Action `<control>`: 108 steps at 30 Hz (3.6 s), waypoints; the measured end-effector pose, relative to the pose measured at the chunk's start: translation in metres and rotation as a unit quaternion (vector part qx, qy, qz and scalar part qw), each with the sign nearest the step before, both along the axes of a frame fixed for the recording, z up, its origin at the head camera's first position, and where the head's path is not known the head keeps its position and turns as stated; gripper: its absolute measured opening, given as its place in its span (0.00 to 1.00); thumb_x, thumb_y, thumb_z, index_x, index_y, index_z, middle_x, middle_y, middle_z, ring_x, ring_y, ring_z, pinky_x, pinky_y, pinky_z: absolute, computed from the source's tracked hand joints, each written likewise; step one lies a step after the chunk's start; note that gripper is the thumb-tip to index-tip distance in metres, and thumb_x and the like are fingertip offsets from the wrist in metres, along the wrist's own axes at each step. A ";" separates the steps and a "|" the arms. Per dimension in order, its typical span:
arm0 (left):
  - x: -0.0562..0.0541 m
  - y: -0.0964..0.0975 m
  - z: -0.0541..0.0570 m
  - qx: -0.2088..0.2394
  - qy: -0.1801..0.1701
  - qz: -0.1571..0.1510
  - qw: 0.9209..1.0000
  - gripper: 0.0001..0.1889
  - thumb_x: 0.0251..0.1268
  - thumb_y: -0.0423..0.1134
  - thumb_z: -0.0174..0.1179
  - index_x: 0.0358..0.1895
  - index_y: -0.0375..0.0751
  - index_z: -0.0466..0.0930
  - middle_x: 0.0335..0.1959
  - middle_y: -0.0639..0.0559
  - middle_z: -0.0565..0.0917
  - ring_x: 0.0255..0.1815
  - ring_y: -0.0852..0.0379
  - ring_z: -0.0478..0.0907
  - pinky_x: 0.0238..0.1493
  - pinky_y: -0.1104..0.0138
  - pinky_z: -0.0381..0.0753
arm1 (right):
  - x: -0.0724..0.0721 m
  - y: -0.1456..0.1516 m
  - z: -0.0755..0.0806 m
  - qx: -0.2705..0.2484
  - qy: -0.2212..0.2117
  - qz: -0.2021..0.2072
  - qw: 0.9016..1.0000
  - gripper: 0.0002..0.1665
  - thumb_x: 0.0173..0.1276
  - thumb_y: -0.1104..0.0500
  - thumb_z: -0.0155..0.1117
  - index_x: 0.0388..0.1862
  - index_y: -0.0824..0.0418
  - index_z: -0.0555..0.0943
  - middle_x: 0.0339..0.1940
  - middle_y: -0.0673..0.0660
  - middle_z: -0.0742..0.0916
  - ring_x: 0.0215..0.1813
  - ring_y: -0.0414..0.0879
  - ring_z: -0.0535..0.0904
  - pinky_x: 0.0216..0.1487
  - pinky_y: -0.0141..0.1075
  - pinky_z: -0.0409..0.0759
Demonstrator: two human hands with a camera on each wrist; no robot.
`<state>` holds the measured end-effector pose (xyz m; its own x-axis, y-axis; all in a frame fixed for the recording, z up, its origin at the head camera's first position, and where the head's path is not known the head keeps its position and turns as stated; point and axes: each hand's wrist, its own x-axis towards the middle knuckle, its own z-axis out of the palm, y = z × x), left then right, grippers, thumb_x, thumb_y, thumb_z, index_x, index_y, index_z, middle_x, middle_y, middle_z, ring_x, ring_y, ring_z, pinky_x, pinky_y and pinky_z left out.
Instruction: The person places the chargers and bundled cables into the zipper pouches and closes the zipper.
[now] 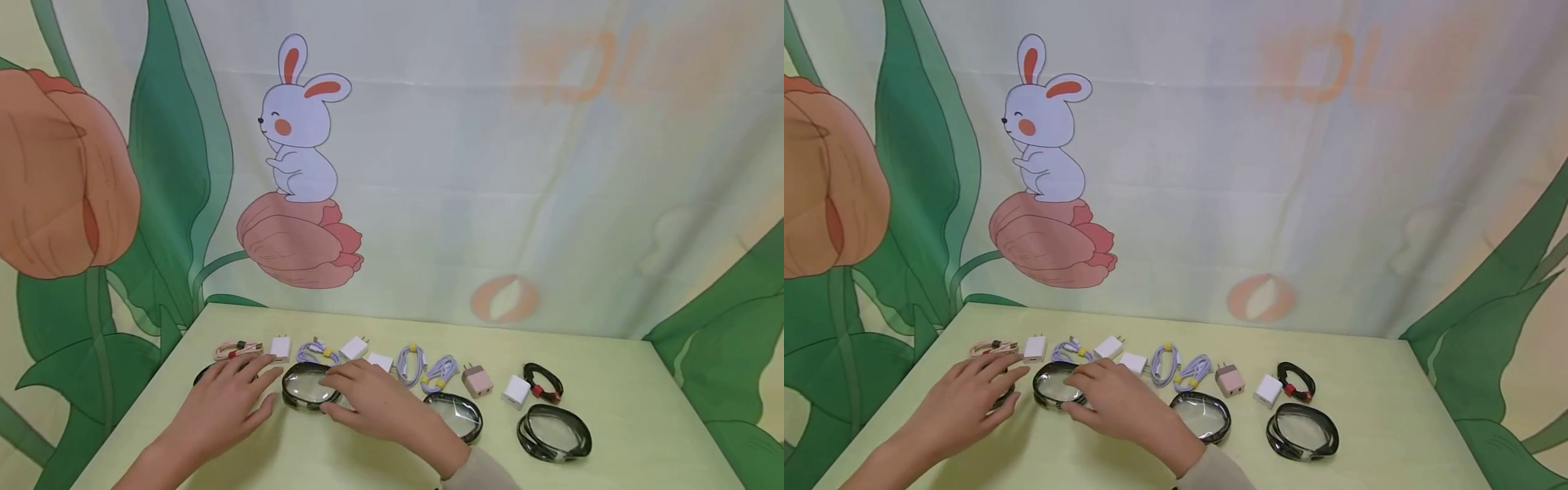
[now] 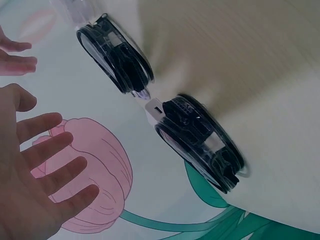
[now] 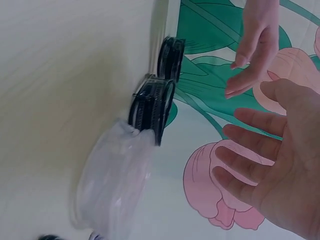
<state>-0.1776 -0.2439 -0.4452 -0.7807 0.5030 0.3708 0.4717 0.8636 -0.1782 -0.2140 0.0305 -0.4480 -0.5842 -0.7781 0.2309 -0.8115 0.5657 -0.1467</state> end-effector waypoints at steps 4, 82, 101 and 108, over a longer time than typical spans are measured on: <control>0.000 -0.007 -0.001 0.009 -0.005 0.015 1.000 0.20 0.65 0.48 0.63 0.57 0.46 0.85 0.60 0.47 0.82 0.63 0.43 0.76 0.59 0.44 0.76 | -0.003 -0.009 0.005 -0.007 0.004 0.007 1.000 0.25 0.82 0.41 0.49 0.65 0.52 0.81 0.63 0.48 0.83 0.67 0.45 0.76 0.70 0.38 0.71; -0.050 -0.066 -0.051 0.193 -0.233 0.154 0.941 0.46 0.55 0.57 0.73 0.69 0.28 0.66 0.61 0.22 0.65 0.55 0.19 0.65 0.52 0.34 0.71 | -0.131 -0.167 -0.024 0.070 -0.185 -0.063 0.978 0.23 0.75 0.47 0.64 0.67 0.45 0.80 0.62 0.41 0.83 0.62 0.35 0.77 0.60 0.29 0.76; -0.037 -0.071 -0.045 0.201 -0.225 0.124 0.946 0.47 0.53 0.55 0.76 0.69 0.28 0.66 0.66 0.28 0.67 0.64 0.26 0.68 0.54 0.36 0.76 | -0.140 -0.204 -0.037 0.081 -0.167 -0.073 0.980 0.29 0.71 0.45 0.68 0.70 0.47 0.78 0.63 0.42 0.83 0.63 0.35 0.77 0.63 0.28 0.74; -0.035 -0.077 -0.046 0.204 -0.213 0.121 0.948 0.47 0.50 0.54 0.78 0.68 0.28 0.67 0.64 0.27 0.69 0.62 0.26 0.71 0.54 0.38 0.76 | -0.139 -0.219 -0.048 0.071 -0.150 -0.038 0.985 0.15 0.74 0.52 0.67 0.56 0.51 0.87 0.42 0.43 0.87 0.41 0.35 0.77 0.44 0.24 0.74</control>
